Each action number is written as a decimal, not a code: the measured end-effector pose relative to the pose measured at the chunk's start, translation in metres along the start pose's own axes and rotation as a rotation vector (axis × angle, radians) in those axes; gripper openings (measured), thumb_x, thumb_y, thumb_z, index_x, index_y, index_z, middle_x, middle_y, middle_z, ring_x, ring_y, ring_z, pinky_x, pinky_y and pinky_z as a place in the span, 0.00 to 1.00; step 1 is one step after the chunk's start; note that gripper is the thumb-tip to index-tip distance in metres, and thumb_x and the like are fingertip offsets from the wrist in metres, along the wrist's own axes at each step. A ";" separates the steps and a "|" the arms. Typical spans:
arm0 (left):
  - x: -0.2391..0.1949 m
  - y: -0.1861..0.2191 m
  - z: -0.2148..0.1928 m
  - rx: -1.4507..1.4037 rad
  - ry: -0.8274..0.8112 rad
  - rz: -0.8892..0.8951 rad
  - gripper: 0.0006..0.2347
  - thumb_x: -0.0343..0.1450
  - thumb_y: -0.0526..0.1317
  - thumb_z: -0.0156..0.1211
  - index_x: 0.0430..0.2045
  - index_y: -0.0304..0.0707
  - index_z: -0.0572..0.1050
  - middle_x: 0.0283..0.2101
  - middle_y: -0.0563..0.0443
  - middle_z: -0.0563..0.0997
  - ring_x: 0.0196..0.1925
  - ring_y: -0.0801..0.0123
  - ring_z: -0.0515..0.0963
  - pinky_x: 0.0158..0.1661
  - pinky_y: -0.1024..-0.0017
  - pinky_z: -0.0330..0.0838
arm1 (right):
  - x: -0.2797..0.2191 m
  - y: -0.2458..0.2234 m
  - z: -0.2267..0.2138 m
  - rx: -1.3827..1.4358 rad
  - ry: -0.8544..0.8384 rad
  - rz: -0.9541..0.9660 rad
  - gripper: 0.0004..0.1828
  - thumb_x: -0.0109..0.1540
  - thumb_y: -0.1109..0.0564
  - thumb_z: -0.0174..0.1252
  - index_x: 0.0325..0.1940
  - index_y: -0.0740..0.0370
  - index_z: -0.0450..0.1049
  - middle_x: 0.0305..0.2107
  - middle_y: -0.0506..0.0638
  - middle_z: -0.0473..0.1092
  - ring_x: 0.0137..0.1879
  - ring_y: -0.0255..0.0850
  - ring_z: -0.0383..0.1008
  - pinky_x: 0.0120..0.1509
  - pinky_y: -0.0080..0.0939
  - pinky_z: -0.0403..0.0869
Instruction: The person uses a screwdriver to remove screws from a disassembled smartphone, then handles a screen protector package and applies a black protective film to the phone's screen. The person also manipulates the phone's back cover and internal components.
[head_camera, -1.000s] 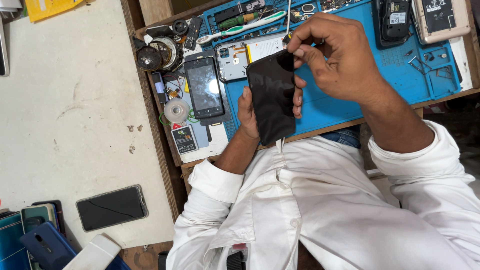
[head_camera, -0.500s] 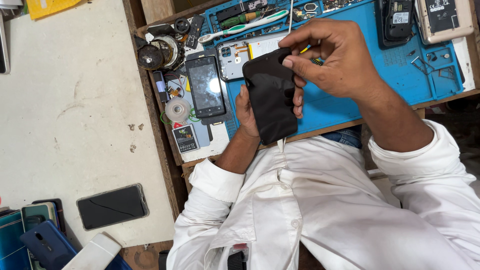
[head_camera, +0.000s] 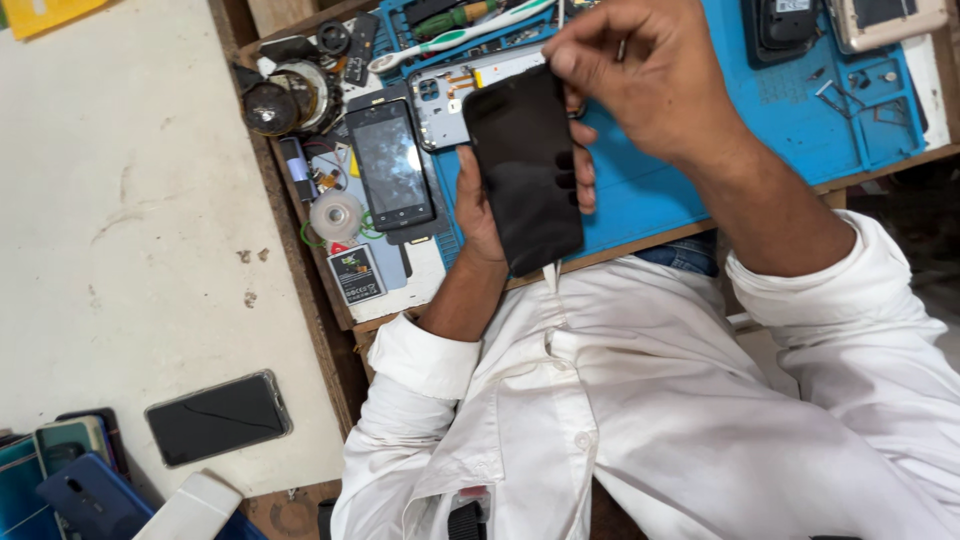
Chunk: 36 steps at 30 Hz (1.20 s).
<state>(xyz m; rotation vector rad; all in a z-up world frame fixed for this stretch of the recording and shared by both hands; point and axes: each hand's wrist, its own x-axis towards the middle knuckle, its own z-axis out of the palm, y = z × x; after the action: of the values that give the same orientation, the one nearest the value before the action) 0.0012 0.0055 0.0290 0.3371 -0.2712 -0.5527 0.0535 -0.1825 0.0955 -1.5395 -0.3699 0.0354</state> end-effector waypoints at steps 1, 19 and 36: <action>0.000 0.001 -0.003 0.012 -0.016 -0.001 0.44 0.73 0.71 0.43 0.65 0.20 0.63 0.47 0.35 0.78 0.45 0.59 0.81 0.46 0.65 0.77 | -0.001 0.000 -0.006 -0.010 0.032 -0.008 0.06 0.75 0.60 0.61 0.50 0.68 0.77 0.37 0.51 0.76 0.40 0.33 0.78 0.45 0.31 0.78; 0.001 -0.015 -0.034 0.197 0.250 0.170 0.35 0.66 0.59 0.72 0.61 0.40 0.63 0.41 0.53 0.74 0.44 0.70 0.77 0.49 0.67 0.75 | -0.163 -0.038 -0.173 -1.110 0.306 0.121 0.06 0.68 0.71 0.68 0.49 0.73 0.81 0.32 0.54 0.77 0.36 0.32 0.75 0.41 0.31 0.71; 0.010 -0.017 -0.022 0.285 0.349 0.069 0.22 0.74 0.28 0.67 0.62 0.34 0.65 0.55 0.43 0.81 0.56 0.64 0.82 0.59 0.63 0.79 | -0.160 0.014 -0.181 -0.992 0.520 0.135 0.09 0.66 0.71 0.64 0.50 0.71 0.83 0.33 0.52 0.77 0.38 0.29 0.74 0.41 0.26 0.70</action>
<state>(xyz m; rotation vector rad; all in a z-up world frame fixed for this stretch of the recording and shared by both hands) 0.0091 -0.0083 0.0045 0.6890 -0.0219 -0.3784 -0.0482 -0.3973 0.0499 -2.4572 0.1834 -0.5023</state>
